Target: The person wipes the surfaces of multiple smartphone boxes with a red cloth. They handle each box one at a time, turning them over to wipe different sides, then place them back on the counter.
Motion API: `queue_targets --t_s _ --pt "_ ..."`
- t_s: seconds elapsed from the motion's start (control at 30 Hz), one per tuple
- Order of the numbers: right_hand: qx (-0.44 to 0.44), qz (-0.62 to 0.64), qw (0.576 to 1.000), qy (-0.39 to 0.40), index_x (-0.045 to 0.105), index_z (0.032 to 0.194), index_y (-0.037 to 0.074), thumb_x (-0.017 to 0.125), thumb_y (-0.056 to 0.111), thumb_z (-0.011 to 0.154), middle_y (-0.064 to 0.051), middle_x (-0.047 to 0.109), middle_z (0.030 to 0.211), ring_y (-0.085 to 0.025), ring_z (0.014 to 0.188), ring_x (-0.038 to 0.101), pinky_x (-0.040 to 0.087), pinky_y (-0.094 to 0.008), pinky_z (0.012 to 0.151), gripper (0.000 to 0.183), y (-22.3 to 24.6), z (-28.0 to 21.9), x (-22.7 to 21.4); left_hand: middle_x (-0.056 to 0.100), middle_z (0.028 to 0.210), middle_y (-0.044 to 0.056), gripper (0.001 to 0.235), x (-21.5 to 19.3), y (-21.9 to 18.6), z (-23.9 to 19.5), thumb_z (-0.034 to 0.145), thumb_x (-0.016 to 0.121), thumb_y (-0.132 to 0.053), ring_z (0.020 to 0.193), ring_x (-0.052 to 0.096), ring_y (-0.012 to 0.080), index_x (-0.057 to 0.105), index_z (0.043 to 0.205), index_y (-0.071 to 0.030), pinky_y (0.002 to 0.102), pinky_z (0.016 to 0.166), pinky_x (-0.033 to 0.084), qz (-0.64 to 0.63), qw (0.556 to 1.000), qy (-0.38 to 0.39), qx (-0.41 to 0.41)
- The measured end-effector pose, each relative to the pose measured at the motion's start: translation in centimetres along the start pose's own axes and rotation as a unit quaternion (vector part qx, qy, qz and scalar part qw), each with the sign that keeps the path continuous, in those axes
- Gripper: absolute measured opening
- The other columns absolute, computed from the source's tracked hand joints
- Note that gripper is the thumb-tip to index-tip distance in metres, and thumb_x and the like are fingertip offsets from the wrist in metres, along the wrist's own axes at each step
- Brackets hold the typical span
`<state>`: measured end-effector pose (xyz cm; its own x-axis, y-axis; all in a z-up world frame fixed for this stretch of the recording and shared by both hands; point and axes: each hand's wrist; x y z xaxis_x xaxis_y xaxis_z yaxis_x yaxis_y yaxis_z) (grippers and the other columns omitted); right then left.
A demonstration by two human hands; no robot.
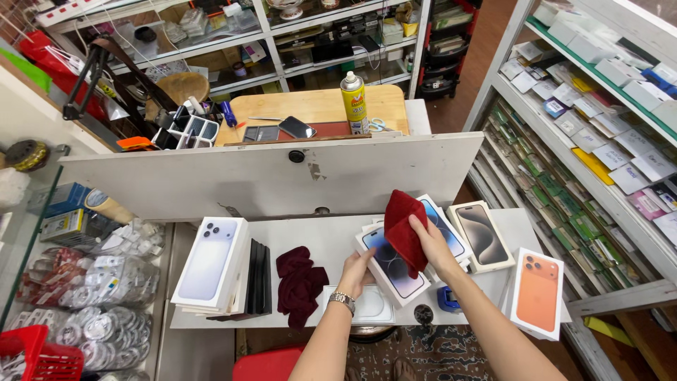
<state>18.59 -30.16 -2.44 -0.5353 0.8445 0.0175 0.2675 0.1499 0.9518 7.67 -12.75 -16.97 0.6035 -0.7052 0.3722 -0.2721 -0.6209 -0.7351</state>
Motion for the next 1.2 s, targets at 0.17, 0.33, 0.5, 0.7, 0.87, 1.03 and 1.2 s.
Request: queue_targets --t_s 0.17,0.33,0.5,0.7,0.87,1.03,1.2 --pt "-0.301 -0.494 0.812 0.085 0.052 0.147 0.019 0.059 0.050 0.100 -0.018 0.026 0.165 -0.056 0.142 0.032 0.023 -0.065 0.114 0.056 1.5 -5.4 5.2 0.060 0.145 0.012 0.058 1.8 -7.4 -5.2 0.098 0.044 -0.051 0.130 0.059 0.0266 0.053 0.142 -0.014 0.044 0.107 0.051 -0.130 0.982 0.097 0.094" --pt "-0.399 -0.516 0.758 0.015 0.045 0.152 0.024 0.062 0.049 0.090 -0.017 0.013 0.166 -0.053 0.136 0.034 0.024 -0.067 0.110 0.069 3.8 -6.9 9.0 0.055 0.151 0.005 0.080 3.1 -11.9 -10.1 0.095 0.022 -0.070 0.138 0.052 0.0223 0.047 0.152 -0.019 0.041 0.111 0.045 -0.074 0.990 0.044 0.108" --pt "-0.351 -0.388 0.851 -0.052 0.052 0.146 0.019 0.064 0.037 0.092 -0.014 0.034 0.158 -0.045 0.131 0.046 0.041 -0.052 0.107 0.058 5.8 -3.4 10.0 0.067 0.138 0.015 0.073 4.9 -13.1 -13.4 0.098 0.050 -0.062 0.125 0.066 0.0219 0.058 0.139 -0.002 0.035 0.102 0.053 -0.026 0.990 -0.044 0.132" --pt "-0.226 -0.169 0.953 -0.113 0.059 0.132 0.005 0.058 0.035 0.104 -0.017 0.072 0.118 -0.029 0.107 0.070 0.053 -0.036 0.092 0.041 8.0 0.7 5.1 0.079 0.099 0.011 0.047 4.0 -13.9 -15.7 0.083 0.082 -0.032 0.086 0.074 0.0217 0.075 0.110 0.006 0.036 0.076 0.058 0.040 0.962 -0.062 0.263" --pt "-0.206 0.082 0.972 0.078 0.058 0.137 0.007 0.058 0.032 0.102 -0.010 0.067 0.118 -0.016 0.100 0.063 0.052 -0.030 0.085 0.043 8.4 1.6 6.7 0.078 0.087 0.016 0.045 3.7 -15.6 -16.6 0.077 0.087 -0.035 0.078 0.074 0.0287 0.077 0.108 -0.005 0.038 0.070 0.057 0.391 0.806 -0.189 0.402" --pt "-0.372 -0.089 0.920 0.084 0.065 0.129 0.000 0.064 0.021 0.106 -0.019 0.058 0.130 -0.023 0.111 0.054 0.048 -0.038 0.092 0.031 7.3 1.6 10.1 0.075 0.081 0.019 0.049 5.3 -15.6 -17.5 0.072 0.085 -0.030 0.070 0.072 0.0330 0.075 0.117 -0.012 0.041 0.067 0.056 0.441 0.760 -0.228 0.419" --pt "-0.144 0.075 0.986 0.035 0.063 0.125 0.005 0.062 0.029 0.099 -0.009 0.071 0.110 -0.014 0.095 0.065 0.054 -0.030 0.082 0.035 8.2 2.0 7.3 0.078 0.085 0.015 0.041 4.8 -15.6 -18.5 0.078 0.087 -0.030 0.073 0.077 0.0242 0.076 0.106 -0.002 0.034 0.067 0.059 0.369 0.779 -0.165 0.478"
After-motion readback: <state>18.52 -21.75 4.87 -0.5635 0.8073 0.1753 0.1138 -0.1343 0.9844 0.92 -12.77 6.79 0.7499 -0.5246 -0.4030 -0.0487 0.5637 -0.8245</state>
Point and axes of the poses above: each hand's wrist, its own z-axis towards the middle knuckle, its own x-axis out of the palm, y = z × x
